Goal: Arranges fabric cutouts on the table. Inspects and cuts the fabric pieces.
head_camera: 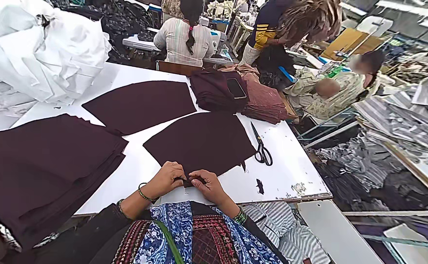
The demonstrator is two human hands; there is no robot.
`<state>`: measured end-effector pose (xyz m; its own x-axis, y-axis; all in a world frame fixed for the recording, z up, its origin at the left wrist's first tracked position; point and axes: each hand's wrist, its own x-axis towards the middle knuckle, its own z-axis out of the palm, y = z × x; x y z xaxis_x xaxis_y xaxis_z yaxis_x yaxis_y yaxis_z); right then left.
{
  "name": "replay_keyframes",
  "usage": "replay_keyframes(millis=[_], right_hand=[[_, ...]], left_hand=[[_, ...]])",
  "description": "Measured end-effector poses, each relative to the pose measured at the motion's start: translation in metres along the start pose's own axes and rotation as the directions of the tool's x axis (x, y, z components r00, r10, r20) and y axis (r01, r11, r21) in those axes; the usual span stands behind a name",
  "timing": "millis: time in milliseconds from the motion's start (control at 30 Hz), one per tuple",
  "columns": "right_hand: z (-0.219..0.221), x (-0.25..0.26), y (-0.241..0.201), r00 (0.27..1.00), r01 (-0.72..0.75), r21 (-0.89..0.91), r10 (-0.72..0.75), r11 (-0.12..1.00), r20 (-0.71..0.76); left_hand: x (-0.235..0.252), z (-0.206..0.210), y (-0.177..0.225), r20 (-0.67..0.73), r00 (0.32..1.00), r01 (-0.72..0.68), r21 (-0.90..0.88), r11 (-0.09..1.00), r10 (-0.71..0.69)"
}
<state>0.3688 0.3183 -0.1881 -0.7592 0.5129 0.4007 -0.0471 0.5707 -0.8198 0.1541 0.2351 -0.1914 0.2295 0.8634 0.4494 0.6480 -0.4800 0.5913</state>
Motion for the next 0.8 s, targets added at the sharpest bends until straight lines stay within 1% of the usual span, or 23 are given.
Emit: replay_keyframes(millis=[267,433,567,667,800], right_hand=[[-0.0004,-0.0003,0.0029,1.0,0.019,0.003,-0.019,1.0,0.006],[-0.0002,-0.0003,0.0042,0.999,0.042,-0.037,-0.042,0.998,0.018],[-0.0004,0.0006,0.0036,0.998,0.054,-0.05,-0.053,0.997,0.019],[-0.0001,0.0001,0.0046,0.999,0.049,-0.036,-0.049,0.998,0.02],[0.0006,0.0006,0.0041,0.999,0.037,-0.07,-0.036,0.997,0.015]], left_hand=[[0.0011,-0.0015,0.0003,0.021,0.999,0.026,-0.019,0.999,-0.025],[0.0033,-0.0044,0.0023,0.013,0.995,0.099,-0.074,0.992,-0.098],[0.0039,-0.0053,0.0017,0.035,0.992,0.124,-0.097,0.987,-0.122],[0.0038,-0.0053,0.0009,0.039,0.993,0.116,-0.106,0.988,-0.112],[0.0034,-0.0042,-0.002,0.048,0.995,0.094,-0.12,0.988,-0.088]])
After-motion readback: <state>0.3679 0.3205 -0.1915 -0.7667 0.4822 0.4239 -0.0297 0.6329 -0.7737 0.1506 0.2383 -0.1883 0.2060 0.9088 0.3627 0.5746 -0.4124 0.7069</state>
